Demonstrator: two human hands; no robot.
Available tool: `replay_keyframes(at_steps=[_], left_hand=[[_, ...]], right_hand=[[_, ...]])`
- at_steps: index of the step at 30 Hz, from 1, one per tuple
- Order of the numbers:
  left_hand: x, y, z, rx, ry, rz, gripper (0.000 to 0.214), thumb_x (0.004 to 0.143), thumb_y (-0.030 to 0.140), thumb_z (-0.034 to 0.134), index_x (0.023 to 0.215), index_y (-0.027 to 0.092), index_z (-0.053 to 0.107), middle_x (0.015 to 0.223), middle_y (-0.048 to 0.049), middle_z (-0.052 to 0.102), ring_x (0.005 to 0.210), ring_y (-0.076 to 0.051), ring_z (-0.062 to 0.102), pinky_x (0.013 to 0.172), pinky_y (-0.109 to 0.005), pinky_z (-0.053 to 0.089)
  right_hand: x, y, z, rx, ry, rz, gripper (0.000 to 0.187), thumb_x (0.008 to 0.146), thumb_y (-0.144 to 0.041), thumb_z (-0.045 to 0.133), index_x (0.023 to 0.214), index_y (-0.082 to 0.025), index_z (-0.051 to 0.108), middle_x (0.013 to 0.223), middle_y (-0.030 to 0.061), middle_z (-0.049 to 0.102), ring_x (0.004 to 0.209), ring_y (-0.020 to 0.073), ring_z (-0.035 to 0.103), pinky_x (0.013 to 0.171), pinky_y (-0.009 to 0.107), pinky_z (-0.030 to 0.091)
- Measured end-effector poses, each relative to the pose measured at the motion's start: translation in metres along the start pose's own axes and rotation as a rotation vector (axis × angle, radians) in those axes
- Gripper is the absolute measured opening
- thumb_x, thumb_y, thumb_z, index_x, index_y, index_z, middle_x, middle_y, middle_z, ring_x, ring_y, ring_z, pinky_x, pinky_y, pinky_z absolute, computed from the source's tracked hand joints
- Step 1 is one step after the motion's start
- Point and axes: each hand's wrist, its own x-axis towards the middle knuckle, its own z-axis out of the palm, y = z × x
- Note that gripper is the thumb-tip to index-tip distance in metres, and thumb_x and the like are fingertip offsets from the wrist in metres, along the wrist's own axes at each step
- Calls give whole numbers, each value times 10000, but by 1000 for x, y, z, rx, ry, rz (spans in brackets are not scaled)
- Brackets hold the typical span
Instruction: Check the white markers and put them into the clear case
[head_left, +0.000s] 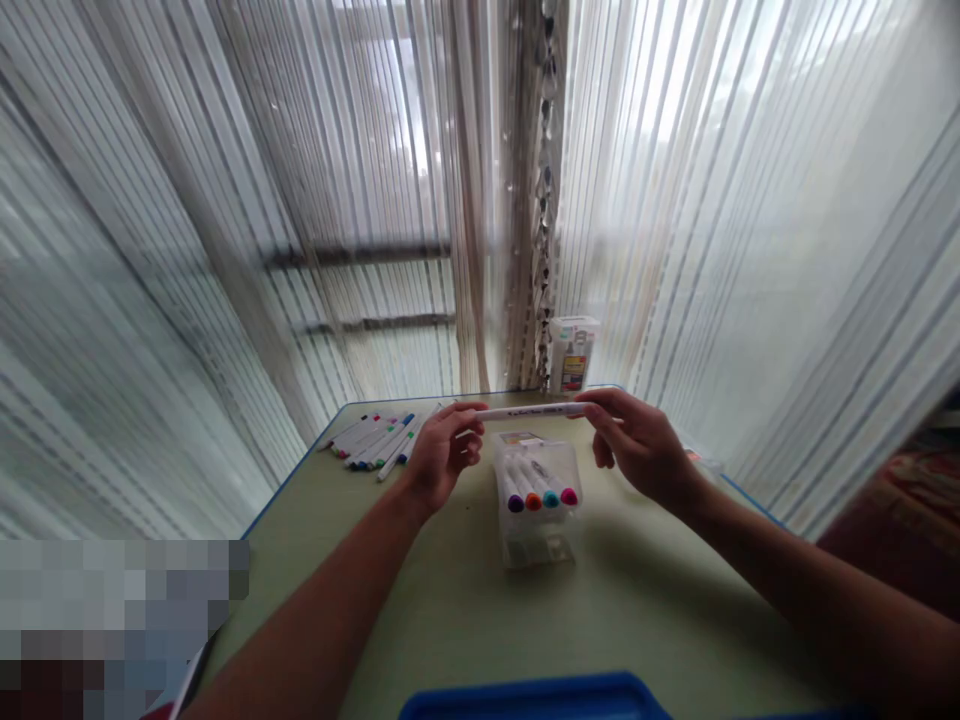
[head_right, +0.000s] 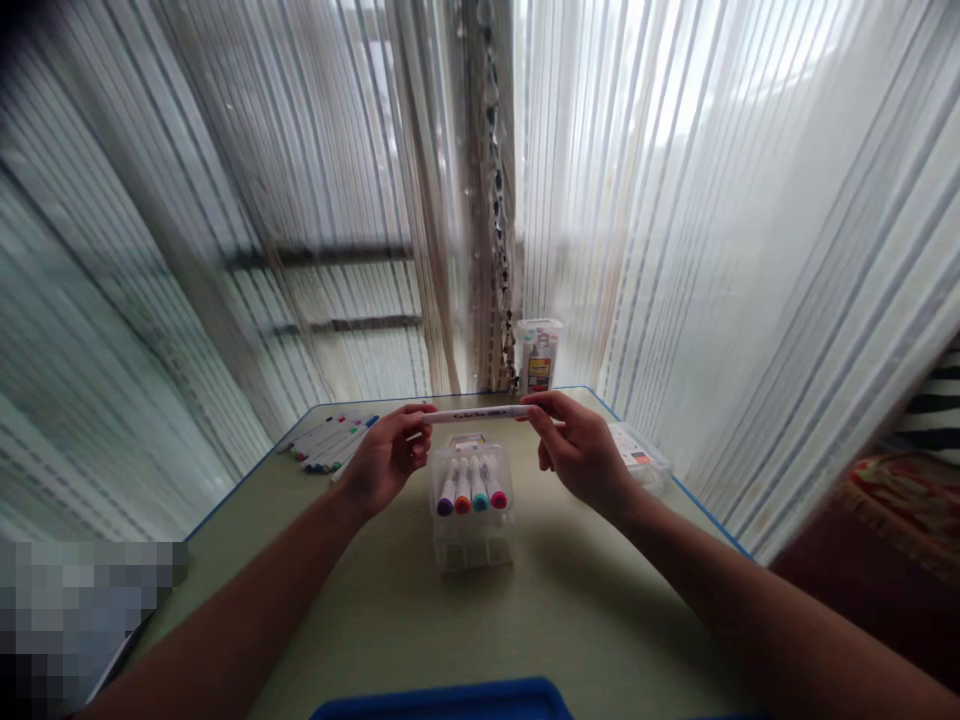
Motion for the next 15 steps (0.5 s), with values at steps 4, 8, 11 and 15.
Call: replay_keyframes(at_steps=[4, 8, 11, 15], left_hand=[[0, 1, 0, 8, -2, 0, 245, 676, 207, 724, 904, 123, 691, 663, 21, 549, 477, -51, 449, 424, -179, 303], [-1, 1, 1, 14, 13, 2, 244, 677, 206, 730, 904, 121, 694, 665, 15, 564, 478, -50, 455, 431, -174, 318], [0, 0, 0, 19, 23, 8, 249, 679, 205, 729, 910, 119, 697, 667, 12, 573, 481, -49, 467, 436, -166, 325], [1, -1, -1, 32, 23, 8, 253, 678, 211, 725, 911, 116, 697, 669, 11, 575, 479, -49, 470, 433, -162, 322]], right_hand=[[0, 0, -1, -20, 0, 4, 312, 893, -456, 633, 989, -159, 640, 715, 13, 655, 384, 82, 520, 344, 228, 423], [0, 0, -1, -21, 0, 0, 311, 900, -455, 624, 992, -158, 639, 700, 6, 650, 386, 83, 521, 349, 227, 426], [1, 1, -1, -14, -10, 4, 305, 907, -446, 618, 1000, -156, 635, 730, 12, 661, 389, 75, 520, 352, 220, 426], [1, 3, -1, -25, -8, 3, 301, 913, -439, 611, 1005, -154, 635, 751, 15, 664, 390, 65, 516, 351, 210, 423]])
